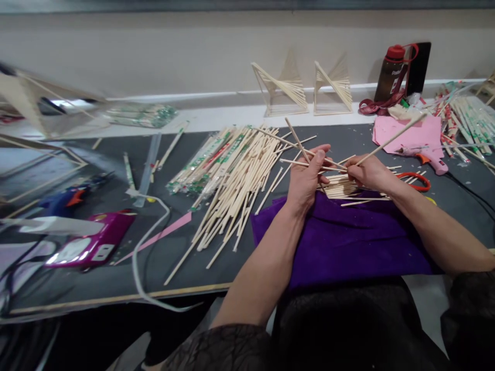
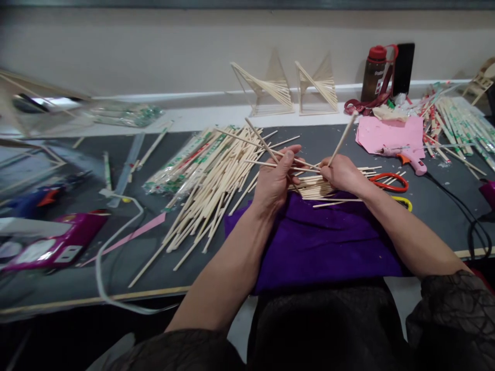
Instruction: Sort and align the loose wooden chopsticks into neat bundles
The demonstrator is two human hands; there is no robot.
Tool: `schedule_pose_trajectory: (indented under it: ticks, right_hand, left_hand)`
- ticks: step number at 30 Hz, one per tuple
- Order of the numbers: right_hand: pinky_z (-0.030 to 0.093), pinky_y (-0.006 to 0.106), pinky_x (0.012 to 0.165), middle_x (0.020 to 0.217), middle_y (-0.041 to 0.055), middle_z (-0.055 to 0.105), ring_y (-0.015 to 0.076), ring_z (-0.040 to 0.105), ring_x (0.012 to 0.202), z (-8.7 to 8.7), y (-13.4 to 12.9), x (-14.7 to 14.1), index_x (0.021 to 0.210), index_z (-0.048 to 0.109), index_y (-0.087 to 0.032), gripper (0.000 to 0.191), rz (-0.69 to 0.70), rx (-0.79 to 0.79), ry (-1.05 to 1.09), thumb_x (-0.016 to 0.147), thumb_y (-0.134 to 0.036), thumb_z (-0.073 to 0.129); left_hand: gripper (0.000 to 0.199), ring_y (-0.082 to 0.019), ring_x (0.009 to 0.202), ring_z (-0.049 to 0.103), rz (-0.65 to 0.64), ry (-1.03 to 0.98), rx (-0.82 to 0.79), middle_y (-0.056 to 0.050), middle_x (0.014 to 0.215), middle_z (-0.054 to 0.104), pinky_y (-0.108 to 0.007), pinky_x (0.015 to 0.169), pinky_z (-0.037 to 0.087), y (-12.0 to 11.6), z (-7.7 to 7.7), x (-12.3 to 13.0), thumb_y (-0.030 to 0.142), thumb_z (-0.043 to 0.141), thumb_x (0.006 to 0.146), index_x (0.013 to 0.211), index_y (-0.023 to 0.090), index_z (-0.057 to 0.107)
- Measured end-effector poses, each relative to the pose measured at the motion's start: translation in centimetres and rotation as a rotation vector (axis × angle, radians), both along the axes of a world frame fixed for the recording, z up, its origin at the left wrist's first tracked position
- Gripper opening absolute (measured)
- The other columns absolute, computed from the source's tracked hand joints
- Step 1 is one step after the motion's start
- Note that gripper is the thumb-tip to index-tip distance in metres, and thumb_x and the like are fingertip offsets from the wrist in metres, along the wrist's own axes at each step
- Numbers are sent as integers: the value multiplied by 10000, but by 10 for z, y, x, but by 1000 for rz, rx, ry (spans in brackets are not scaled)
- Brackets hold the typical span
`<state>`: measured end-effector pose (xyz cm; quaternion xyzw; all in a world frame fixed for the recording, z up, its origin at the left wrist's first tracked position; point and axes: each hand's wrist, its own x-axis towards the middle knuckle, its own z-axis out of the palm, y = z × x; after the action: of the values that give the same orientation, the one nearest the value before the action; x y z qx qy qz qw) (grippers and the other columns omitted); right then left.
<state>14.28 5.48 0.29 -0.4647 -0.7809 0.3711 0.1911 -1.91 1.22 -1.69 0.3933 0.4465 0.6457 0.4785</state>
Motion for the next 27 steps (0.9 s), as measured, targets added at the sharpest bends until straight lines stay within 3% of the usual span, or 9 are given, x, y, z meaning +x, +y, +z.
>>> schedule_pose_trajectory:
  ticks: [7, 12, 19, 27]
  right_hand:
    - [288, 215, 434, 469, -14, 505, 73, 411, 405, -2, 3, -3, 673, 633, -125, 171, -93, 39, 25, 737, -145, 477]
    - [249, 200, 338, 461, -33, 468, 58, 366, 349, -4, 7, -1, 652, 595, -139, 132, -89, -211, 362, 721, -156, 484]
    - [205, 168, 268, 521, -52, 486, 15, 268, 326, 8, 3, 0, 713, 588, -126, 86, 4, -617, 708, 652, -122, 527]
    - [232, 156, 276, 547, -67, 481, 10, 282, 347, 6, -6, -7, 810, 591, -119, 103, 50, -672, 834, 717, -160, 571]
  left_hand:
    - [294, -137, 735, 657, 1, 106, 89, -51, 812, 685, -156, 401, 407, -6, 2, 6, 433, 657, 812, 981, 196, 702]
    - [286, -118, 676, 655, 39, 150, 167, -46, 839, 701, -147, 351, 343, -10, 2, 11, 448, 662, 807, 976, 224, 717]
    - [178, -87, 600, 637, -2, -200, 67, -18, 714, 679, -133, 303, 288, -2, 9, 0, 369, 655, 832, 901, 214, 708]
    - [178, -51, 542, 613, -112, -474, -175, -5, 643, 654, -99, 288, 273, 1, 16, -8, 312, 544, 916, 903, 190, 673]
